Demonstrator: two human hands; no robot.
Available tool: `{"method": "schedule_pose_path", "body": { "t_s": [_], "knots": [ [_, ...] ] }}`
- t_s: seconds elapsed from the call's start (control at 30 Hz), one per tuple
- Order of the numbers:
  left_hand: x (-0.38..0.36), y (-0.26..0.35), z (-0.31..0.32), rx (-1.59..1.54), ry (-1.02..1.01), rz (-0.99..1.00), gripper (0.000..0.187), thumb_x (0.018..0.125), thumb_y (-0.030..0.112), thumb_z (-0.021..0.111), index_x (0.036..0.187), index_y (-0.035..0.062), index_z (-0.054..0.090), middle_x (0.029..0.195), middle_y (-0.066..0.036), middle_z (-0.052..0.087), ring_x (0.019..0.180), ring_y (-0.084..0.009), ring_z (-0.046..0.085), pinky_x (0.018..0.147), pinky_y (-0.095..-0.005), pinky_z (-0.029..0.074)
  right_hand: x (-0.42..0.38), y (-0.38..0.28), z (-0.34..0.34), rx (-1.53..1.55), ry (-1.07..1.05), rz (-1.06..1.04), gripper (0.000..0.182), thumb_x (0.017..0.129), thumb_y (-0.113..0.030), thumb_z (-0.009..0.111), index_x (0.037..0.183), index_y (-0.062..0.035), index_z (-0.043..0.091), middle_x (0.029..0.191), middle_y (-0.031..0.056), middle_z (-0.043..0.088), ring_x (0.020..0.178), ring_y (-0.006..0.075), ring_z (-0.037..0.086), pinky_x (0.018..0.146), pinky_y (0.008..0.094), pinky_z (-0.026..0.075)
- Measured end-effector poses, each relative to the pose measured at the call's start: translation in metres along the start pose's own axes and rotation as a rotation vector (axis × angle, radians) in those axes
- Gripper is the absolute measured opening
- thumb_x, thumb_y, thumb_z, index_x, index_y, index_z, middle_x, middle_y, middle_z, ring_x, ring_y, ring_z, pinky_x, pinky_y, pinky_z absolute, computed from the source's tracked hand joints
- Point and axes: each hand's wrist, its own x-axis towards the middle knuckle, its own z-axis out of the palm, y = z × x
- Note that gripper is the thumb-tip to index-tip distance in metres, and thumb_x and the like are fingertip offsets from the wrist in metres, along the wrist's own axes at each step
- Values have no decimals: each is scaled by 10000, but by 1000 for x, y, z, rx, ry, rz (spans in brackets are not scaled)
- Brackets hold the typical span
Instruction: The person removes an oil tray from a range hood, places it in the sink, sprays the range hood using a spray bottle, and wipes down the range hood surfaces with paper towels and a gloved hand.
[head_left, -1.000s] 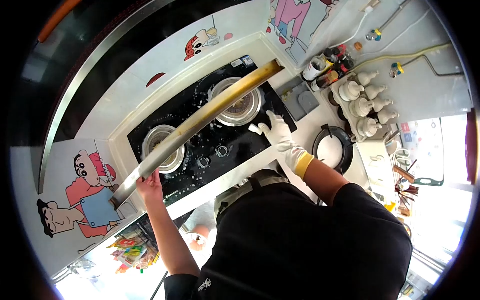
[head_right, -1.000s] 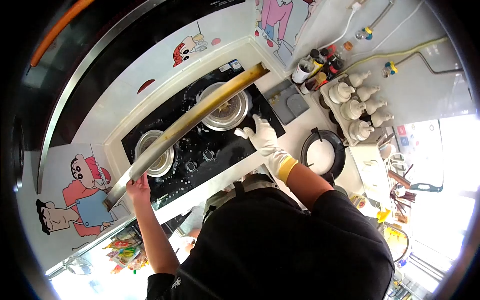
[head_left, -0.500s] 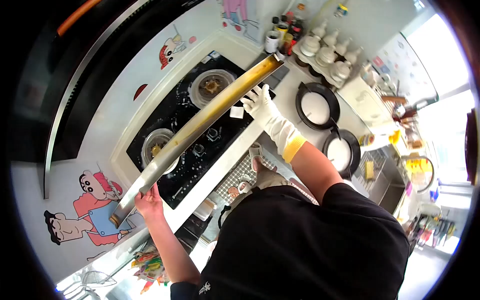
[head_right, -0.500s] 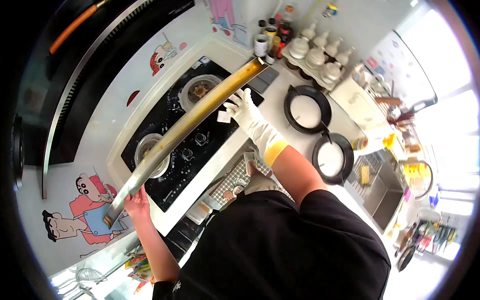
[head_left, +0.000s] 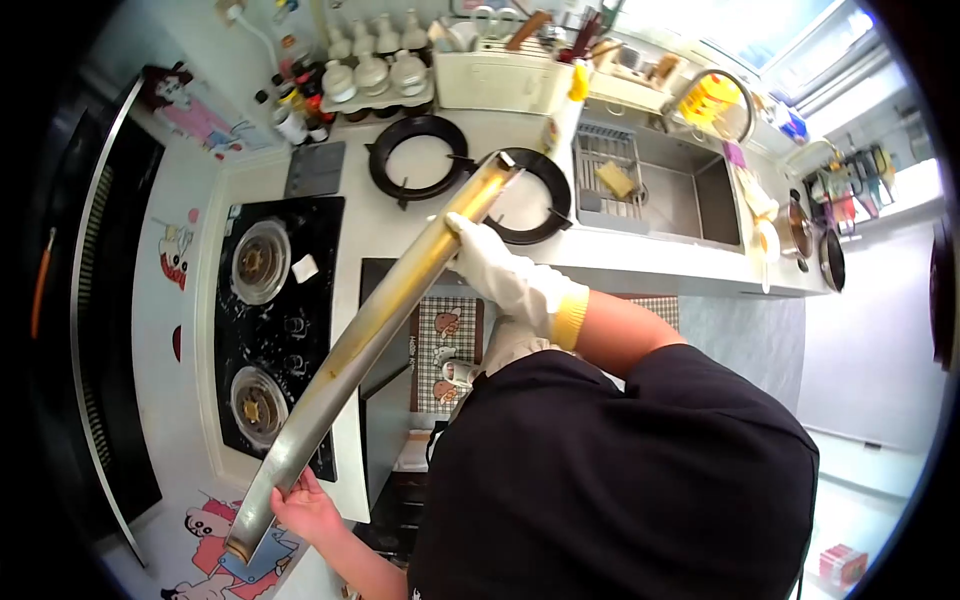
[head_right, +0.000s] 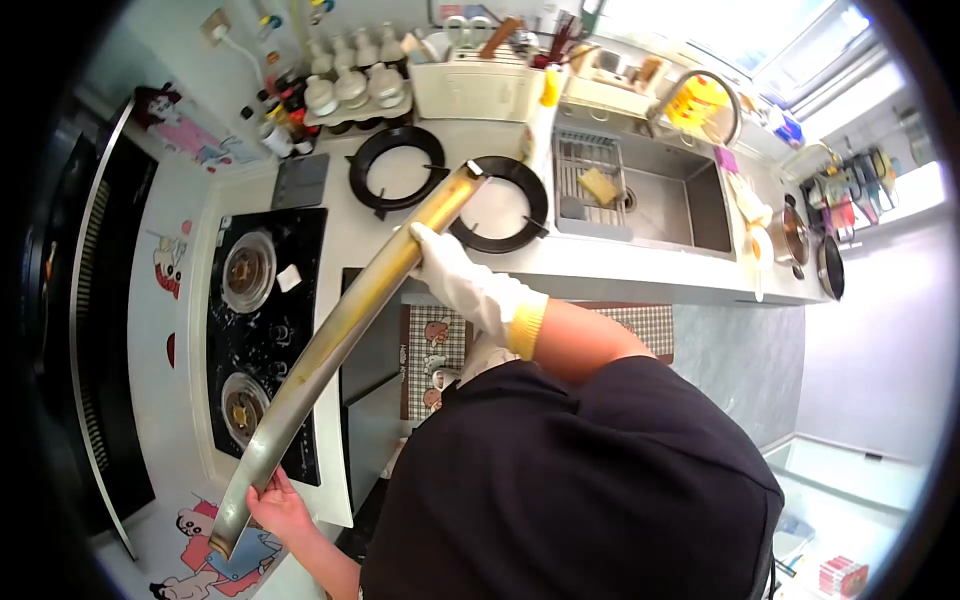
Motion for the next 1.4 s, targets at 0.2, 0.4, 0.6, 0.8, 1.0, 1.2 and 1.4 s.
{"method": "schedule_pose_path", "body": {
  "t_s": [0.2, 0.4, 0.6, 0.8, 1.0, 1.2, 1.4],
  "knots": [
    [-85, -74, 73, 152, -162, -70, 434, 1027, 321, 495, 1278, -24, 569, 1273, -205, 667, 1120, -333, 692, 958, -436, 622, -56, -87, -139, 59, 228, -214, 403, 1020, -378, 641, 1147, 4, 642, 1061, 160, 717, 822, 259, 690, 722, 342, 591],
    [-159, -179, 119, 197, -247, -194, 486, 1027, 359, 520, 1324, -24, 564, 1279, -195, 658, 1139, -311, 676, 983, -445, 605, -95, -183, -272, -105, 475, -135, 354, 1000, -404, 675, 1086, -61, 657, 888, 86, 688, 655, 195, 592, 585, 326, 484],
    [-196, -346, 148, 199, -297, -213, 521, 1046, 433, 469, 1337, 9, 549, 1291, -191, 648, 1181, -342, 646, 1041, -486, 536, -44, -255, -432, -255, 414, -89, 322, 1018, -393, 646, 1045, -72, 643, 902, 88, 680, 670, 193, 593, 564, 316, 467],
    [-248, -459, 164, 240, -332, -246, 511, 1068, 419, 423, 1323, -3, 557, 1263, -200, 658, 1126, -346, 676, 1002, -483, 571, -9, -306, -558, -365, 436, 43, 333, 1027, -401, 637, 1081, -72, 646, 974, 94, 686, 777, 198, 606, 653, 360, 495],
    [-292, -515, 194, 296, -400, -249, 499, 1087, 378, 389, 1328, -28, 552, 1255, -224, 667, 1140, -358, 687, 979, -457, 597, 11, -330, -613, -326, 509, 245, 334, 1060, -374, 571, 1177, -74, 659, 1033, 60, 719, 786, 181, 666, 715, 325, 539],
    [-306, -552, 207, 394, -386, -262, 519, 1097, 382, 366, 1372, -33, 515, 1319, -234, 635, 1187, -375, 662, 1023, -491, 571, 55, -319, -658, -529, 508, 380, 293, 1032, -295, 615, 1199, -62, 671, 1028, 64, 745, 825, 200, 738, 672, 336, 575],
    [-318, -606, 227, 417, -444, -266, 517, 1108, 356, 328, 1399, -42, 484, 1353, -244, 608, 1251, -382, 623, 1051, -528, 545, 102, -312, -734, -1507, 61, 57, 369, 908, -76, 721, 1251, 30, 635, 1084, 157, 753, 945, 304, 753, 784, 456, 602]
  ]
}}
